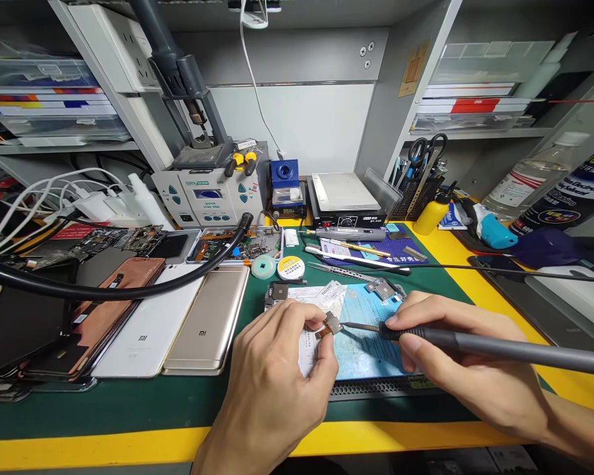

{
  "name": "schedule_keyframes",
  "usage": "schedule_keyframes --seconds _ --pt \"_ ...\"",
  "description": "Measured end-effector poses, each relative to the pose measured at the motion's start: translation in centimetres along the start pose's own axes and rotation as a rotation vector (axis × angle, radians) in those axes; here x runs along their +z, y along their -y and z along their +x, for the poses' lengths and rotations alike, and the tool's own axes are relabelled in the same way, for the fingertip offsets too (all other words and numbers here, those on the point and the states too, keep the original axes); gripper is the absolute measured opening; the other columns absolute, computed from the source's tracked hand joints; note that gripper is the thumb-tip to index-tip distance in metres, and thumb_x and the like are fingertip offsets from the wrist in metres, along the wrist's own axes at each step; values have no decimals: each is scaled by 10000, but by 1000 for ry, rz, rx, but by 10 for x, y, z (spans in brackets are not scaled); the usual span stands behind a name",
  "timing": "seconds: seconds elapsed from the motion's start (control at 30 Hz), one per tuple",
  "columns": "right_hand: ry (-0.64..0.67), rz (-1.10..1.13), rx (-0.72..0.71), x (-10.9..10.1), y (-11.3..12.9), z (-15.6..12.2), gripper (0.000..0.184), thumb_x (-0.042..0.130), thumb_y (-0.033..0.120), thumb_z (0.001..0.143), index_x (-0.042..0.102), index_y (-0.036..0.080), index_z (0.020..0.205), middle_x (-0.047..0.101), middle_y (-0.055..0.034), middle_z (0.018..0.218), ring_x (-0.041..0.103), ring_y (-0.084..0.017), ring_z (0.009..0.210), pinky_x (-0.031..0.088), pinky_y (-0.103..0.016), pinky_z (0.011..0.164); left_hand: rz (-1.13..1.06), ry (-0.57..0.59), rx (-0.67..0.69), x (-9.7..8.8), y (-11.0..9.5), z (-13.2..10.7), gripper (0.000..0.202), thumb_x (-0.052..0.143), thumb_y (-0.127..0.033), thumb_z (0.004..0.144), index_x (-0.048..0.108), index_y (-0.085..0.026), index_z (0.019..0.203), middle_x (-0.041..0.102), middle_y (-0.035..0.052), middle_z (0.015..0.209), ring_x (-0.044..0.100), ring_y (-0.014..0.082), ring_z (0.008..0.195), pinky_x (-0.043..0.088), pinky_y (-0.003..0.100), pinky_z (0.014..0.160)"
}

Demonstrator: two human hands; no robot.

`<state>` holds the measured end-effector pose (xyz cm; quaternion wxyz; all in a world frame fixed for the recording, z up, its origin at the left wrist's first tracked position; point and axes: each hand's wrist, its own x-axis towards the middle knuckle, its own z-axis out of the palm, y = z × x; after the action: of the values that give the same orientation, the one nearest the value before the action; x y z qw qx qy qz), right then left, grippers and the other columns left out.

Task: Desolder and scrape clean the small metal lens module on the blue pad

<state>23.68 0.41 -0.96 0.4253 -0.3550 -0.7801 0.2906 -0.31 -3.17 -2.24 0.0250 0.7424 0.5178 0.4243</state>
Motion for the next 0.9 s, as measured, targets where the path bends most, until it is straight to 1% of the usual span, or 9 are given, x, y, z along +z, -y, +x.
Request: schedule_keyframes --seconds 0.17,0.3,0.4,0.53,0.7,0.9 --pt "-3 -31 -21 1 1 2 229 675 95 925 755 298 992 688 35 746 652 -123 566 520 -220 526 -5 -2 1 0 0 -1 80 611 -161 936 624 -216 993 573 -24 729 581 149 645 445 276 585" --pt "7 -42 -35 1 2 3 241 671 81 918 746 297 994 695 41 772 653 -113 592 520 -210 551 -19 5 -7 0 -1 -2 113 612 -137 934 632 -210 1018 606 -14 760 626 152 699 445 263 587" --pt "24 -28 -50 0 3 2 256 654 77 923 736 303 1010 686 48 760 648 -116 625 530 -212 595 -35 2 -9 1 -1 -2 136 621 -129 932 635 -208 1042 632 -10 787 660 155 751 457 259 609" --pt "17 -12 -55 0 2 1 256 647 76 925 731 306 995 681 53 731 637 -120 644 528 -217 634 -46 1 -16 1 1 -3 166 628 -128 935 638 -208 1080 644 -15 800 673 150 765 476 257 637" --pt "-6 43 9 1 0 0 212 662 126 968 740 314 1026 676 51 712 621 -125 616 509 -222 590 -51 -10 -11 2 2 -4 190 627 -129 941 628 -210 1113 659 -18 820 677 146 769 484 258 649" --pt "-2 25 49 2 2 1 202 682 136 966 756 318 1011 682 59 737 628 -95 569 497 -197 554 -55 -5 -13 1 2 -2 193 624 -132 947 625 -210 1124 662 -15 830 673 147 782 483 259 653"
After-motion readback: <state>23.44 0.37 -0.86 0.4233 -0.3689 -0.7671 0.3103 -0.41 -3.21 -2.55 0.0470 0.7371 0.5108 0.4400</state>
